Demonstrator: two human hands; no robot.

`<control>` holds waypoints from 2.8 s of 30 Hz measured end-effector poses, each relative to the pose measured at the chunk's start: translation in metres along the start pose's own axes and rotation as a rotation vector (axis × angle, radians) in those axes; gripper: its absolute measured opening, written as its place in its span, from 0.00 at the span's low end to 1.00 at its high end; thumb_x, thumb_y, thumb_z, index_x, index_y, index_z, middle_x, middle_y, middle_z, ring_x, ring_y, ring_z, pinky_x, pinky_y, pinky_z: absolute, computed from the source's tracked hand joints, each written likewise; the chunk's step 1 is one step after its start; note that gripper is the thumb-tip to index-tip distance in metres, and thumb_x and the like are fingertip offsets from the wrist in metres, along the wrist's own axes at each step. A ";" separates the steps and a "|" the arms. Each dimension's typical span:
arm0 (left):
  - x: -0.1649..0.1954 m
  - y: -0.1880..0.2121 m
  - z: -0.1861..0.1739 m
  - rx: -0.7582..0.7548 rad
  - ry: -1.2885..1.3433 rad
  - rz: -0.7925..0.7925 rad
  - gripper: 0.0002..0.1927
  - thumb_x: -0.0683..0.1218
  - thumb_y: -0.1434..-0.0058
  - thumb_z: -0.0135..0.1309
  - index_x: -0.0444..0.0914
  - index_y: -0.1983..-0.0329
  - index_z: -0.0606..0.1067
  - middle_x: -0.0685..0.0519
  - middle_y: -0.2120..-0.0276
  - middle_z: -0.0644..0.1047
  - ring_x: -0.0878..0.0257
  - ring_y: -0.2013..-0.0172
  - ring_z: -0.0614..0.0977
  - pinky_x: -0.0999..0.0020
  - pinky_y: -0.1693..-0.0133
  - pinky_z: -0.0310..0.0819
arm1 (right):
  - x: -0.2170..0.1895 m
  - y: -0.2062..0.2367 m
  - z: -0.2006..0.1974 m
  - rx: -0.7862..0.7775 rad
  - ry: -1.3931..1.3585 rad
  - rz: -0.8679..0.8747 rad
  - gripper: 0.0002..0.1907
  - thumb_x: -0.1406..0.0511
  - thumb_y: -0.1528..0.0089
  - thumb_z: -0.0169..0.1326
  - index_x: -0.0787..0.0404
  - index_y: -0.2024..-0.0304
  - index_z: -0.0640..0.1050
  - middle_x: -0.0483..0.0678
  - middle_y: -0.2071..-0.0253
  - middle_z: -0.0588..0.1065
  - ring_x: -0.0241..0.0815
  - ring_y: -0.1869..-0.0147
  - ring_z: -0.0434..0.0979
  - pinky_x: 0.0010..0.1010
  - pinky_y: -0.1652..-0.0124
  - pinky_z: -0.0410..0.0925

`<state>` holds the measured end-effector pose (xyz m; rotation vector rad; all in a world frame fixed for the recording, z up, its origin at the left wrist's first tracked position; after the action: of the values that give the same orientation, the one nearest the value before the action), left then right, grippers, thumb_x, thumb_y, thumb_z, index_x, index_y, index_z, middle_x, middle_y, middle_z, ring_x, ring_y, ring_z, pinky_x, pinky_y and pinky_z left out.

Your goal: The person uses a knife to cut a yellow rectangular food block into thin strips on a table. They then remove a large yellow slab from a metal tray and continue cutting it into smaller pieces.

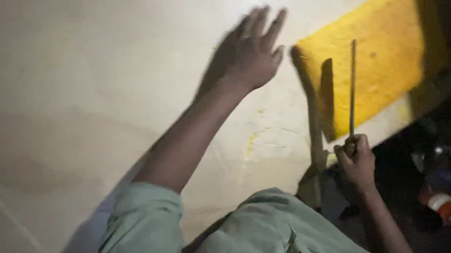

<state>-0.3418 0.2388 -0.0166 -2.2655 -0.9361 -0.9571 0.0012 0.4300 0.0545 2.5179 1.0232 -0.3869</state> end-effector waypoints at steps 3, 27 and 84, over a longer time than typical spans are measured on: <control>0.054 -0.043 0.056 -0.369 0.063 -0.056 0.44 0.61 0.37 0.53 0.54 0.21 0.48 0.39 0.25 0.54 0.40 0.27 0.54 0.35 0.33 0.51 | 0.032 -0.025 -0.020 0.098 0.077 -0.031 0.17 0.67 0.38 0.62 0.67 0.53 0.70 0.55 0.66 0.71 0.47 0.64 0.72 0.39 0.61 0.68; 0.185 0.405 -0.010 0.340 -0.604 -0.690 0.41 0.48 0.43 0.61 0.38 0.27 0.60 0.34 0.29 0.57 0.37 0.29 0.56 0.33 0.32 0.45 | 0.020 0.084 0.054 -0.627 -0.342 -0.585 0.18 0.63 0.34 0.56 0.62 0.44 0.70 0.61 0.61 0.77 0.63 0.54 0.80 0.47 0.56 0.72; 0.156 0.295 0.024 -0.673 -0.667 0.264 0.33 0.60 0.45 0.51 0.45 0.37 0.68 0.48 0.31 0.64 0.51 0.28 0.56 0.19 0.36 0.37 | 0.192 0.148 0.074 -0.340 -0.149 -0.748 0.27 0.66 0.34 0.58 0.68 0.42 0.58 0.61 0.71 0.74 0.65 0.68 0.76 0.49 0.71 0.67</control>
<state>-0.0305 0.1291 0.0343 -3.2938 -0.5592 -0.4155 0.2319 0.4149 -0.0488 1.7131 1.7726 -0.5361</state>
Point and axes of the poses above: each hand's wrist, its own y-axis away from the middle knuckle, its own z-axis out of the palm, x = y × z, the point moved 1 cm from there along -y, towards the middle knuckle
